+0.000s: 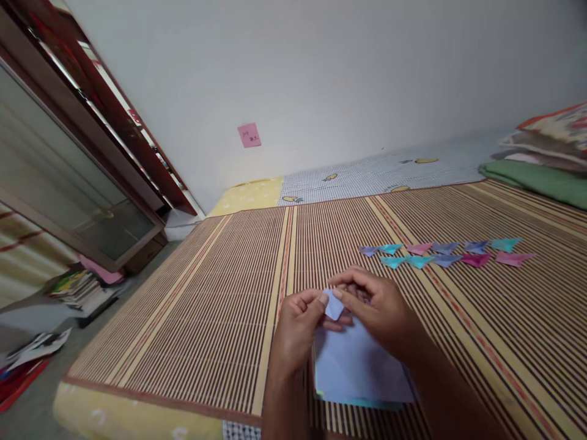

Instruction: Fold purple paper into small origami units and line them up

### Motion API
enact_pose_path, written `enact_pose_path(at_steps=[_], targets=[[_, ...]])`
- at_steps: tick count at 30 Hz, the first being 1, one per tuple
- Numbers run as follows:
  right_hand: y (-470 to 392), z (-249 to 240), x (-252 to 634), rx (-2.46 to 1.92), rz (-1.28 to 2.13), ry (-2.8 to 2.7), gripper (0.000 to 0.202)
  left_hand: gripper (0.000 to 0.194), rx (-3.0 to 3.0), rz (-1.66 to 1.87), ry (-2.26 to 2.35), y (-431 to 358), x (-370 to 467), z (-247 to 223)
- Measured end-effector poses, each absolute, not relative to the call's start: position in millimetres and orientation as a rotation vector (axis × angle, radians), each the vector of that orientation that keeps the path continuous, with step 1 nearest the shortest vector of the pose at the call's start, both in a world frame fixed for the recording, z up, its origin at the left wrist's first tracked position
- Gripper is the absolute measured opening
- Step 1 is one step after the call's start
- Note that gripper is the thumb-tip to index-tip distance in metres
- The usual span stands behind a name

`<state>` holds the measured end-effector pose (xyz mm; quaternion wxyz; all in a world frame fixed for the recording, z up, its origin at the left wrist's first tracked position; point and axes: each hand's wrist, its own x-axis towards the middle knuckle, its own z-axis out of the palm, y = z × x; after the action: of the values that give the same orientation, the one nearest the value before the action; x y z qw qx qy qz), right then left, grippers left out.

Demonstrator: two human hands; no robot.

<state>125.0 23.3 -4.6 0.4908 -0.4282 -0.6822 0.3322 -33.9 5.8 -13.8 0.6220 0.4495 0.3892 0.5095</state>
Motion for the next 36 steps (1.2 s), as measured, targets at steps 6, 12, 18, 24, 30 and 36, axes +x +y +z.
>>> enact_pose_path(at_steps=[6, 12, 18, 24, 30, 36], targets=[[16.9, -3.7, 118.8, -0.853, 0.545, -1.853, 0.019, 0.032, 0.874, 1.369, 0.944, 6.1, -39.6, -7.9], [17.3, -9.8, 108.4, -0.830, 0.534, -1.772, 0.012, 0.028, 0.873, 1.401, 0.881, 4.1, -39.3, -7.3], [19.0, -5.2, 110.6, -0.885, 0.660, -1.691, 0.015, 0.035, 1.005, 1.376, 0.924, 1.1, -37.8, -5.7], [17.8, -1.5, 112.1, -0.931, 0.738, -1.617, 0.015, 0.025, 1.114, 1.370, 0.935, -1.9, -32.7, 1.4], [17.2, -3.3, 111.1, -0.980, 0.798, -1.549, 0.012, 0.021, 1.152, 1.463, 1.002, -1.5, -26.2, -3.8], [17.6, 0.6, 114.6, -1.019, 0.878, -1.539, 0.015, 0.016, 1.136, 1.548, 1.034, -1.5, -22.6, -1.7]])
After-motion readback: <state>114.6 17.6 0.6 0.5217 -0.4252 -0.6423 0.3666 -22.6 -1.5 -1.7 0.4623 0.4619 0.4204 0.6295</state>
